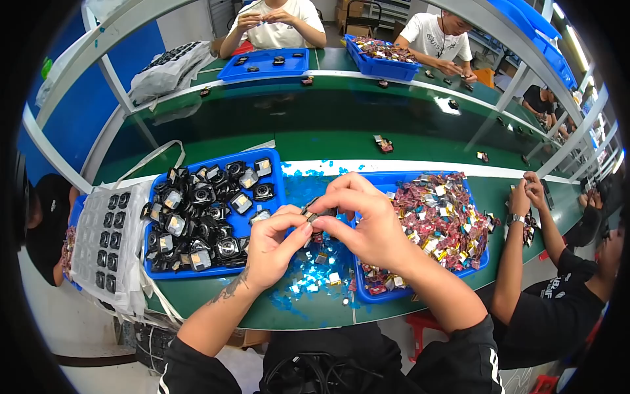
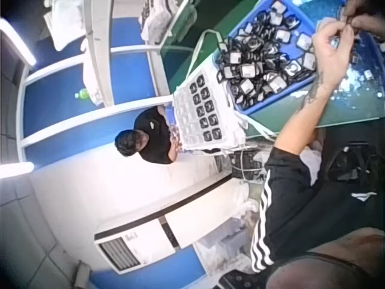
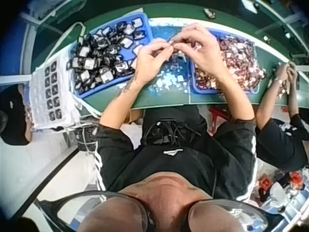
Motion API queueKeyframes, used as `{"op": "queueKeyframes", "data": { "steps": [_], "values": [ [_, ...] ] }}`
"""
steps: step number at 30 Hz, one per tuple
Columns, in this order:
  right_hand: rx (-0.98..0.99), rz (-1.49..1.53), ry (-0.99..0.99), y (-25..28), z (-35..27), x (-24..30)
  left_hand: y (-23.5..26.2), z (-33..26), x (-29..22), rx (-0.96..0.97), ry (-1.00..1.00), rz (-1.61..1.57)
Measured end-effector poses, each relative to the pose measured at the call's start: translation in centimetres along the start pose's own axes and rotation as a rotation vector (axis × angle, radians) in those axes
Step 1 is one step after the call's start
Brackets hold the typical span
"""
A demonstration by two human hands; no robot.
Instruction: The recorder is assembling small electronic components at a factory workstation.
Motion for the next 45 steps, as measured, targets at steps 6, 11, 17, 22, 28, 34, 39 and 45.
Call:
{"op": "queueKeyframes", "data": {
  "steps": [6,11,17,22,28,34,39,45],
  "values": [
    [-0.153,0.524,0.062,1.1,-0.8,-0.1,0.3,0.1,0.2,-0.215,-0.047,-0.181],
    [-0.109,0.393,-0.267,1.9,-1.3,-1.4,1.5,0.8,1.2,-0.286,-0.041,-0.235],
    [-0.545,0.067,-0.082,8.3,-3.2,-0.2,1.1,0.8,1.3,-0.217,0.125,-0.444],
    [-0.477,0.085,-0.206,9.1,-5.1,-3.6,0.6,0.7,1.4,-0.110,0.202,-0.402],
    [-0.658,0.766,-0.268,8.7,-7.2,-5.5,-1.8,1.1,-0.1,0.043,0.442,-0.373],
    [-0.716,0.902,-0.142,8.3,-8.4,-5.3,-7.5,4.6,-3.9,0.197,0.111,0.300],
    [-0.765,1.096,-0.095,7.9,-8.8,-5.0,-12.2,6.1,-2.5,0.208,0.063,0.428],
    [-0.778,1.021,-0.075,8.0,-10.2,-4.8,-14.0,6.2,-1.4,0.162,-0.004,0.368]
  ]
}}
Point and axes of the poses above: each hand's wrist, its own z-axis towards the middle knuckle, its own y-axis out of the back of the hand, x = y × z, the point moved 4 cm from there along z, towards the middle knuckle, and after that the axes turned 9 degrees about x, right-handed, at the moved point
